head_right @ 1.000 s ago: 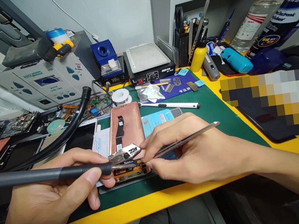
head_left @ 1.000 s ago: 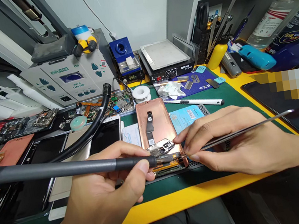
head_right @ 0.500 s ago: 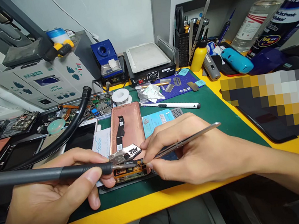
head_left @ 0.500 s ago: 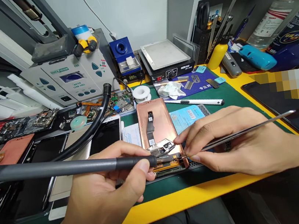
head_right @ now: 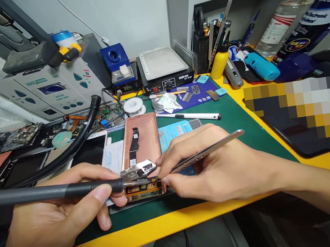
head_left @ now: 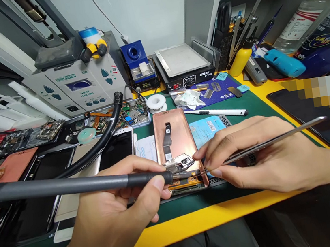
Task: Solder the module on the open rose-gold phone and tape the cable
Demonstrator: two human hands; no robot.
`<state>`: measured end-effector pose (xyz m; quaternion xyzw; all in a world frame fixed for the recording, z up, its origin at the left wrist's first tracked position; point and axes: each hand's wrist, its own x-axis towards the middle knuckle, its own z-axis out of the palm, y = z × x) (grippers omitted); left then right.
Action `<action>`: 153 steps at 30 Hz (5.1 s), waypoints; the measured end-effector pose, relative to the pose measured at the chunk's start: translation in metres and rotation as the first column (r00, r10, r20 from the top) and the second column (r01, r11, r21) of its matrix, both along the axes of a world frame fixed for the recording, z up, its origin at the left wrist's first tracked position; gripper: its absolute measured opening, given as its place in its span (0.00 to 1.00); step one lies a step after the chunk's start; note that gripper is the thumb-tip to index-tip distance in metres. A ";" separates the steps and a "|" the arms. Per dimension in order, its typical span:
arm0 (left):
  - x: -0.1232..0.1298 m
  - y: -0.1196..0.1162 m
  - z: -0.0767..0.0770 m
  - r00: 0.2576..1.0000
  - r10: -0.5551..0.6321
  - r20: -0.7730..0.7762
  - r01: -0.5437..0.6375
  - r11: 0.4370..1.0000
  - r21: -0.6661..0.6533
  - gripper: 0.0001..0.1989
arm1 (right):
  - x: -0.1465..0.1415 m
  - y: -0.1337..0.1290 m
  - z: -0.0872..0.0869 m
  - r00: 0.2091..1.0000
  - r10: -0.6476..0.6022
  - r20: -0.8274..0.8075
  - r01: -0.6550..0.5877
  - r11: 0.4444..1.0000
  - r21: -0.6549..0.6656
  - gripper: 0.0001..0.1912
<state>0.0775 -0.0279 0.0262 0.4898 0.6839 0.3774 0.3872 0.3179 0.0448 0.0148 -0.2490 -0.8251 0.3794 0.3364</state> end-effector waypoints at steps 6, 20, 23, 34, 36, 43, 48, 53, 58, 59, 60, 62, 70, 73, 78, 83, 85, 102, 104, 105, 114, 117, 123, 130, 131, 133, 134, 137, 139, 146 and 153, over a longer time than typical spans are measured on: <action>-0.005 0.000 -0.002 0.999 -0.016 -0.046 0.017 1.000 0.006 0.09 | -0.001 -0.001 -0.001 0.999 0.025 -0.021 -0.025 1.000 -0.011 0.07; -0.003 -0.001 0.003 0.999 -0.036 -0.019 0.036 0.999 -0.005 0.07 | 0.000 0.000 0.000 1.000 0.013 0.009 -0.013 1.000 0.007 0.06; -0.004 -0.001 0.004 0.999 -0.047 -0.020 0.047 0.999 -0.004 0.06 | -0.001 0.000 0.000 1.000 0.012 0.000 -0.012 1.000 0.001 0.08; -0.001 -0.001 0.006 1.000 -0.010 0.018 0.010 1.000 -0.002 0.04 | 0.002 0.001 -0.002 1.000 0.014 0.002 -0.014 1.000 0.001 0.04; -0.002 -0.001 0.005 1.000 -0.012 0.020 0.012 1.000 0.000 0.04 | 0.002 0.001 -0.002 1.000 0.015 -0.005 -0.015 1.000 0.004 0.04; -0.006 -0.001 0.002 0.999 -0.044 0.004 0.044 0.999 -0.004 0.05 | 0.001 0.000 -0.001 1.000 0.020 0.009 -0.020 1.000 -0.011 0.04; -0.006 0.000 0.001 0.999 -0.043 -0.005 0.043 0.999 -0.012 0.05 | 0.000 0.000 0.000 0.999 0.044 0.022 -0.044 0.999 -0.003 0.04; -0.003 -0.001 0.002 0.999 -0.026 0.021 0.026 1.000 -0.010 0.05 | -0.001 0.001 -0.001 0.999 0.039 -0.001 -0.039 0.999 -0.004 0.04; -0.002 -0.002 0.002 1.000 -0.022 0.005 0.022 1.000 0.008 0.06 | 0.001 0.001 0.000 0.999 0.027 0.017 -0.027 0.999 -0.017 0.04; -0.004 -0.001 0.000 1.000 -0.022 -0.004 0.022 1.000 0.012 0.06 | 0.001 0.002 0.001 1.000 0.018 0.021 -0.017 1.000 -0.025 0.04; -0.006 0.000 -0.002 0.999 -0.025 -0.023 0.025 0.999 0.021 0.07 | 0.001 0.002 0.001 1.000 0.006 0.028 -0.005 0.999 -0.034 0.04; -0.013 0.004 -0.006 0.994 -0.067 -0.085 0.072 0.996 0.061 0.07 | 0.000 0.003 0.002 0.999 -0.011 0.043 0.013 0.999 -0.049 0.04; -0.031 0.011 -0.017 0.949 -0.221 -0.226 0.269 0.940 0.210 0.05 | 0.001 0.001 0.004 0.999 -0.014 0.049 0.018 0.996 -0.086 0.04; -0.030 0.011 -0.017 0.947 -0.237 -0.218 0.281 0.938 0.203 0.05 | 0.000 0.001 0.005 0.999 -0.018 0.047 0.022 0.996 -0.087 0.04; -0.030 0.010 -0.017 0.958 -0.219 -0.184 0.252 0.951 0.177 0.04 | 0.000 0.002 0.005 0.999 -0.019 0.042 0.023 0.995 -0.101 0.04; -0.021 0.005 -0.009 0.969 -0.175 -0.174 0.205 0.964 0.170 0.06 | -0.001 0.002 0.005 0.999 -0.024 0.036 0.028 0.994 -0.101 0.04; -0.016 0.002 -0.005 0.974 -0.153 -0.168 0.181 0.969 0.170 0.07 | -0.001 0.002 0.005 0.999 -0.027 0.032 0.030 0.995 -0.100 0.04; -0.010 0.001 -0.002 0.988 -0.091 -0.125 0.102 0.991 0.088 0.06 | -0.001 0.002 0.004 0.999 0.028 0.016 -0.026 0.989 -0.148 0.04; -0.009 0.000 -0.001 0.993 -0.072 -0.097 0.078 0.995 0.055 0.06 | -0.001 0.002 0.003 0.999 0.037 0.009 -0.036 0.989 -0.142 0.04; -0.008 0.000 -0.001 0.994 -0.065 -0.085 0.069 0.997 0.046 0.05 | -0.001 0.003 0.003 0.999 0.044 0.004 -0.043 0.989 -0.139 0.05; -0.004 -0.002 0.002 0.999 -0.043 -0.023 0.044 0.997 0.071 0.06 | 0.000 0.002 0.001 0.998 0.058 -0.009 -0.058 0.996 -0.067 0.05; -0.004 -0.002 0.004 0.999 -0.042 -0.030 0.044 0.996 0.075 0.06 | 0.001 0.002 0.001 0.998 0.053 -0.015 -0.053 0.998 -0.043 0.05; -0.001 -0.002 0.004 1.000 -0.006 -0.030 0.008 0.997 0.074 0.06 | 0.000 0.002 0.006 0.997 0.076 0.030 -0.077 0.997 0.025 0.06; -0.003 -0.002 -0.002 0.999 -0.010 -0.031 0.011 0.999 0.051 0.05 | 0.001 0.002 0.006 0.997 0.053 0.049 -0.055 0.997 0.051 0.09; -0.004 -0.002 -0.002 0.999 -0.012 -0.034 0.014 0.999 0.053 0.05 | 0.002 0.002 0.005 0.998 0.049 0.037 -0.051 0.997 0.054 0.09; -0.003 -0.002 -0.002 0.999 -0.011 -0.032 0.013 0.998 0.056 0.06 | 0.003 0.003 0.003 0.999 0.044 0.017 -0.045 0.998 0.054 0.09; -0.003 -0.002 -0.002 0.999 -0.012 -0.033 0.014 0.998 0.059 0.06 | 0.003 0.003 0.003 0.999 0.043 0.013 -0.043 0.998 0.049 0.09; -0.001 -0.002 0.000 0.999 -0.010 -0.046 0.012 0.998 0.059 0.05 | 0.003 0.003 0.002 0.999 0.036 0.013 -0.036 0.999 0.029 0.07; 0.001 -0.001 0.000 0.999 0.003 -0.036 -0.002 0.999 0.051 0.05 | 0.002 0.003 0.003 1.000 0.021 0.020 -0.021 1.000 0.012 0.06; 0.002 -0.002 -0.005 0.999 0.051 -0.001 -0.051 0.996 0.069 0.07 | 0.002 0.003 0.005 0.999 0.000 0.036 0.001 0.999 -0.033 0.07; -0.002 0.000 -0.003 0.998 0.000 -0.056 0.004 0.997 0.077 0.07 | 0.002 0.002 0.003 1.000 -0.015 -0.002 0.015 0.998 -0.056 0.07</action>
